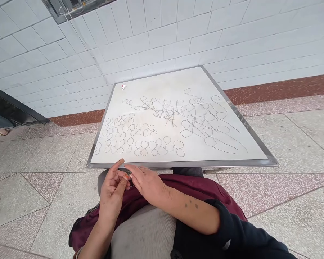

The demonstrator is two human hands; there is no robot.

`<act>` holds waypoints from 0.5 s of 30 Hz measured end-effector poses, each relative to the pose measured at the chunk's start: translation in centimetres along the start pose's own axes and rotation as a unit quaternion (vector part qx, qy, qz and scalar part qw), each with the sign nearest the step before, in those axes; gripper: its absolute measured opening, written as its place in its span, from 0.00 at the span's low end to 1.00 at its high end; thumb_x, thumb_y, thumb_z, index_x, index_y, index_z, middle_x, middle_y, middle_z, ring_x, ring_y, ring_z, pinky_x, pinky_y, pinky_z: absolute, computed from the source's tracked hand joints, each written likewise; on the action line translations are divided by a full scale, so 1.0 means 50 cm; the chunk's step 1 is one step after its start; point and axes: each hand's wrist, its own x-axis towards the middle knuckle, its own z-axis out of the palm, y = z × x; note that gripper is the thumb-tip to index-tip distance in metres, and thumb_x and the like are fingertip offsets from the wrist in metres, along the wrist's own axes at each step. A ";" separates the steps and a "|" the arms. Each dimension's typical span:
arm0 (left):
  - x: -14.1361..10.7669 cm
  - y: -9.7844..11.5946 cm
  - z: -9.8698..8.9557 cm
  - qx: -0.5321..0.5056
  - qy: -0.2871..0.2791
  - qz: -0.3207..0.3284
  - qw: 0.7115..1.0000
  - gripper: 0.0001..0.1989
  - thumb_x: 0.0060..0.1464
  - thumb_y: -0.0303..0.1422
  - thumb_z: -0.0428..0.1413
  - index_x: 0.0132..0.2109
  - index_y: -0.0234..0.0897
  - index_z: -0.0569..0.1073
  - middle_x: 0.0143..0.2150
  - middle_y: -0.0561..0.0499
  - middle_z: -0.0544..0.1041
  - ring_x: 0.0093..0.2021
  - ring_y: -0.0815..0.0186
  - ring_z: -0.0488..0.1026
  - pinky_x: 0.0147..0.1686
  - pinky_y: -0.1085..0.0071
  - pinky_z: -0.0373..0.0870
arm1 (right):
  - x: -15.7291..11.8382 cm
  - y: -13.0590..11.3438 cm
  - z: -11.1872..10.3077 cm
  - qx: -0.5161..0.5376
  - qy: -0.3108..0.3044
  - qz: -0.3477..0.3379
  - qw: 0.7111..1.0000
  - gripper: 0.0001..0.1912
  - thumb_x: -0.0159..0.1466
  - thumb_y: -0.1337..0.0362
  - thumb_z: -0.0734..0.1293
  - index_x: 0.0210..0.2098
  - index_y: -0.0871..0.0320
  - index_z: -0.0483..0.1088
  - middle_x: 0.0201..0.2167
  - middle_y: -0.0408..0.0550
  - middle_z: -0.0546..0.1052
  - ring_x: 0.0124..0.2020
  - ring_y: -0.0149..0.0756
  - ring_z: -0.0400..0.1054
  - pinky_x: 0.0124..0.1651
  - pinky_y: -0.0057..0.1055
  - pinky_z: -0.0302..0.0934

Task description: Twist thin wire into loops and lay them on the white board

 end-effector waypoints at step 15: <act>0.000 0.007 -0.002 -0.057 -0.026 -0.020 0.998 0.23 0.59 0.34 0.55 0.61 0.43 0.65 0.32 0.55 0.66 0.31 0.70 0.63 0.33 0.73 0.65 | -0.002 -0.011 -0.007 0.003 0.011 0.000 1.000 0.13 0.69 0.70 0.55 0.51 0.57 0.63 0.38 0.50 0.77 0.39 0.38 0.73 0.41 0.36 0.69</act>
